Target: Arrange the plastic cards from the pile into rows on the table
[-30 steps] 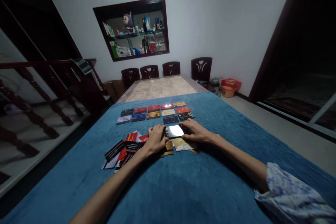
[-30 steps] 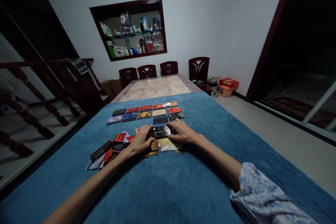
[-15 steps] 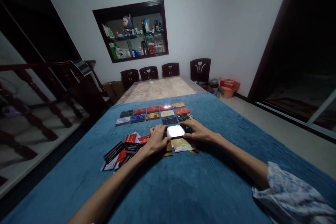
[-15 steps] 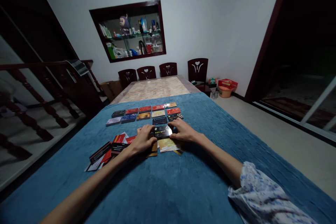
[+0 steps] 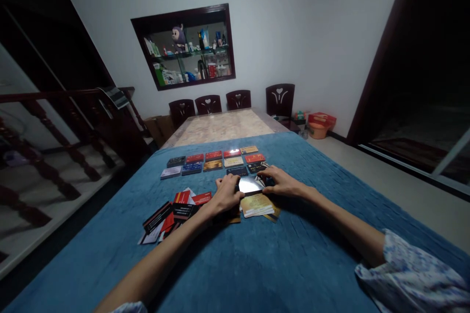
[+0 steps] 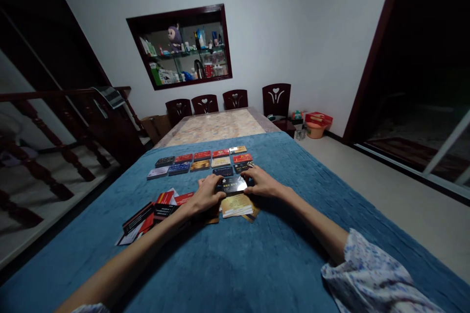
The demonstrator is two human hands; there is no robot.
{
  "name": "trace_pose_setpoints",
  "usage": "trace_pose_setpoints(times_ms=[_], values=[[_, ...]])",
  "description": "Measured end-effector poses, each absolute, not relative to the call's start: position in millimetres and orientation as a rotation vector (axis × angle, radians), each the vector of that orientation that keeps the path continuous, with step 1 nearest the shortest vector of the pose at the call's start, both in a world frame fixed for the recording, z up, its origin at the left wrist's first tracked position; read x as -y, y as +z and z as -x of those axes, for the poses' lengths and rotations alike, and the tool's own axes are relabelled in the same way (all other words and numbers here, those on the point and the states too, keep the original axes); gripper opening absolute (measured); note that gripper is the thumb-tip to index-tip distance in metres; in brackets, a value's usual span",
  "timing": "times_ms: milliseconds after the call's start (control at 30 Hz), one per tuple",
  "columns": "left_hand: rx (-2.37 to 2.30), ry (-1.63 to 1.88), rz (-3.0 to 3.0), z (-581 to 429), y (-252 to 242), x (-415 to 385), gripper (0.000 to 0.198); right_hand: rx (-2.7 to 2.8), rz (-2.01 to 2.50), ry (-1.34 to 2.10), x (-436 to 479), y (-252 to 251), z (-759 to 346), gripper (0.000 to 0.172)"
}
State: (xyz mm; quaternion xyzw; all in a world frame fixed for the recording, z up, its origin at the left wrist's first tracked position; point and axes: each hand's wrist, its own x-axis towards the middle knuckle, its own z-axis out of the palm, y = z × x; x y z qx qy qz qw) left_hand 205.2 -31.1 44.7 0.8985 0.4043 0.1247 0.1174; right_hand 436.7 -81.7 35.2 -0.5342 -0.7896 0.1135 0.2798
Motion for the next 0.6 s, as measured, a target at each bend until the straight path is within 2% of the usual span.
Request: trace_pose_setpoints(times_ms=[200,600], values=[[-1.154,0.35,-2.641,-218,48,25,0.045,2.12,1.469,0.276,73,30,-451,0.048],[-1.132,0.336,-2.698,-251,46,-3,0.039,2.151,1.617,0.238,52,39,-478,0.054]])
